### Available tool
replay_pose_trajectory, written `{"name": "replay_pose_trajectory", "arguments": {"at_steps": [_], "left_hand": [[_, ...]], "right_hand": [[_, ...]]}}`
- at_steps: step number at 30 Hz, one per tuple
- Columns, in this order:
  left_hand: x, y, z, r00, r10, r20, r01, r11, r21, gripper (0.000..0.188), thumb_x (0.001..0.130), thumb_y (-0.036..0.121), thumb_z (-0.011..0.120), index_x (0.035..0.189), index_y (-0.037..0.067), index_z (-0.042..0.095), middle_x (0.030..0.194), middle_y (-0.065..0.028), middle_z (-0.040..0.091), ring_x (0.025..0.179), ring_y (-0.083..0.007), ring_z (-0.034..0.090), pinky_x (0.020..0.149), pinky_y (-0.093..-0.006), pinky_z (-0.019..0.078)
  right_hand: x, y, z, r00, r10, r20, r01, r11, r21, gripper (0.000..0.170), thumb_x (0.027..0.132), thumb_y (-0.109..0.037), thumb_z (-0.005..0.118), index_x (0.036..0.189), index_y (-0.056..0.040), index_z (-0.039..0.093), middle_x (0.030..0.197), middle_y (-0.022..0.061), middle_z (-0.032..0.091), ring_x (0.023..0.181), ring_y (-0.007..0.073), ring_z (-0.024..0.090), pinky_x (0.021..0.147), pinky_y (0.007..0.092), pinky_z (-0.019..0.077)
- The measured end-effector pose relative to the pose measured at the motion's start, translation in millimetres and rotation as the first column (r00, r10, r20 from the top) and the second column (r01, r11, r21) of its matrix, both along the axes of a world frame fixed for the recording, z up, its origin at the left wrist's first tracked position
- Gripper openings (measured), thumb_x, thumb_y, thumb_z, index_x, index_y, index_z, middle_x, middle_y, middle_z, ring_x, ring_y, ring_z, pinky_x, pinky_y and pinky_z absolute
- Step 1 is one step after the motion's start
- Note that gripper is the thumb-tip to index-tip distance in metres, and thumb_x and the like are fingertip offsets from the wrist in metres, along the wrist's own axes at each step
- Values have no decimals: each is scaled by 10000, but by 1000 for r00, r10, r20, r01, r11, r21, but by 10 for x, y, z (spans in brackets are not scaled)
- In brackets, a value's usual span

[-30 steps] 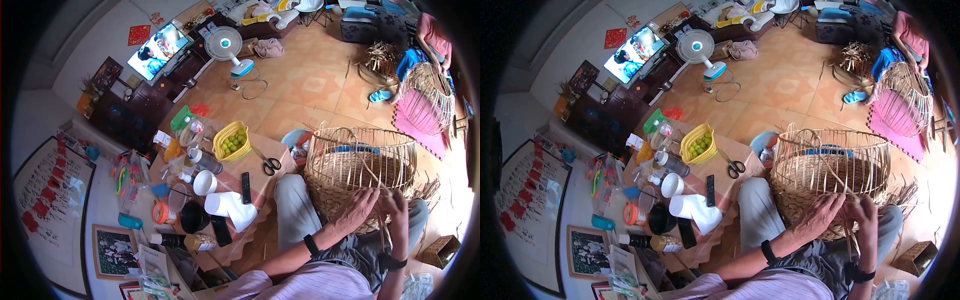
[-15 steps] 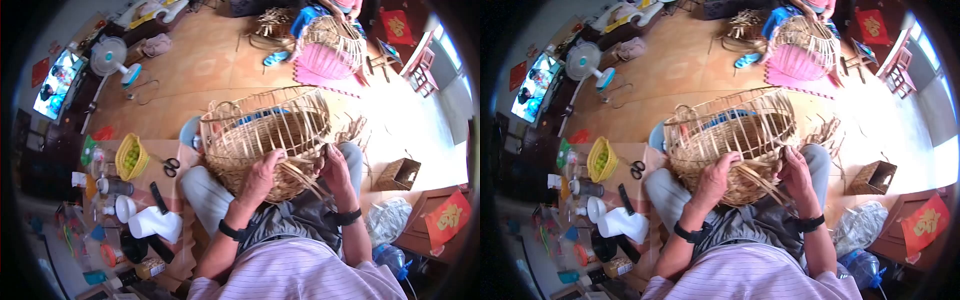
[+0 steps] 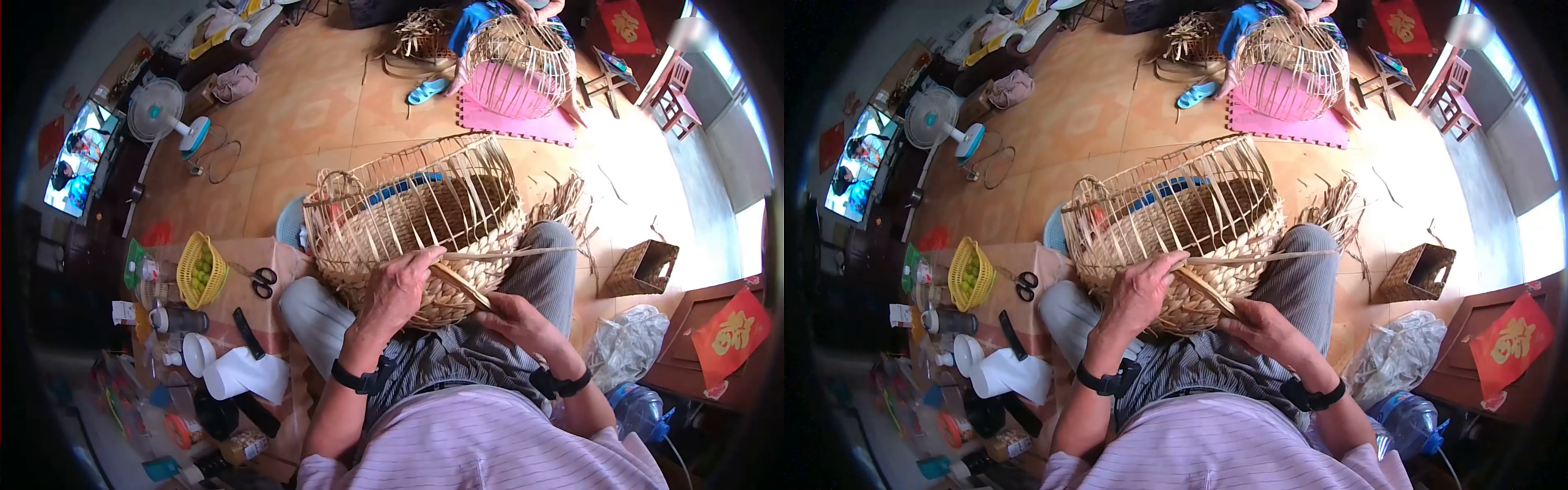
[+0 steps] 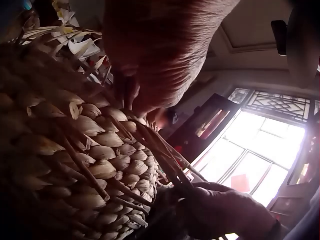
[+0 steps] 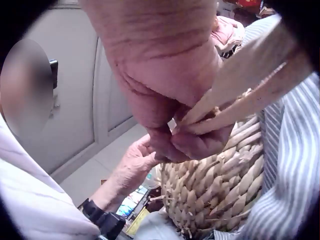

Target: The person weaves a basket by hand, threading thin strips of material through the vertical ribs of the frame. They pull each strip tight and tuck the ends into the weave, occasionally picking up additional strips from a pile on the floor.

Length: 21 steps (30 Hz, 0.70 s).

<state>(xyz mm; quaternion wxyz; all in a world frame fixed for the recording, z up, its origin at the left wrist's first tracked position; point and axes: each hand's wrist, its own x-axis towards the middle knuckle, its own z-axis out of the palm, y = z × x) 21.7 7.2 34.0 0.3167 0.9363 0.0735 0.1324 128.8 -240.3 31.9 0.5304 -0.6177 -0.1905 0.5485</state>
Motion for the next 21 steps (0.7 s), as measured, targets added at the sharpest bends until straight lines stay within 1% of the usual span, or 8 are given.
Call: {"name": "replay_pose_trajectory", "arguments": {"at_steps": [8,9,11,12,14,15,17,21], "left_hand": [[83,-119,-113,989,39,142,-31,998,-61,278,880,93,816,1152,97,757,978,-90,780,872,-317,762,741,-425,608],[75,-143,-129,983,80,168,-73,996,-50,249,883,116,817,1125,115,760,971,-90,777,870,-317,762,732,-427,603],[82,-191,-223,963,144,226,-137,989,-49,209,902,161,811,1102,128,758,964,-106,775,859,-300,764,721,-421,594],[97,-210,-186,966,159,202,-157,987,-28,202,907,194,813,1082,116,749,936,-105,768,830,-295,757,710,-417,592],[153,-221,-397,963,225,150,-225,974,-18,191,931,254,800,1057,118,755,896,-98,763,814,-299,755,684,-410,587],[146,-228,-353,956,236,173,-234,972,-33,199,933,242,799,1071,106,755,896,-117,760,821,-317,751,704,-429,589],[133,-237,-342,952,245,185,-239,969,-56,196,916,157,800,1089,79,752,914,-134,756,850,-344,746,745,-451,591],[121,-248,-328,946,245,212,-234,969,-74,163,906,95,780,1058,50,746,924,-140,752,868,-353,743,764,-455,588]], "right_hand": [[252,-70,738,894,-132,-429,246,943,223,272,1163,-299,508,1231,-47,585,722,10,544,463,95,425,416,243,353],[382,-207,472,979,-172,109,123,925,359,278,1161,-310,509,1236,-50,576,732,17,555,482,110,452,427,249,378],[494,-200,332,986,-168,23,105,711,696,264,1149,-305,523,1213,-55,577,782,28,595,565,141,532,488,264,450],[505,-191,557,848,128,-514,372,548,749,243,1139,-289,537,1186,-56,585,821,33,624,629,157,586,539,273,498],[497,-75,547,827,-250,-504,543,588,600,115,1114,-167,525,1059,-84,582,829,20,586,783,135,632,665,282,532],[500,7,300,829,-529,-181,549,708,445,81,1076,-139,564,1091,-67,599,868,21,611,793,139,647,698,302,545],[434,260,216,795,-325,513,258,946,198,246,959,-104,727,1174,-7,656,928,71,667,781,185,642,730,339,545],[212,684,250,370,-126,920,112,990,90,410,829,-99,854,1197,-12,696,1013,146,693,867,313,640,800,431,542]]}}
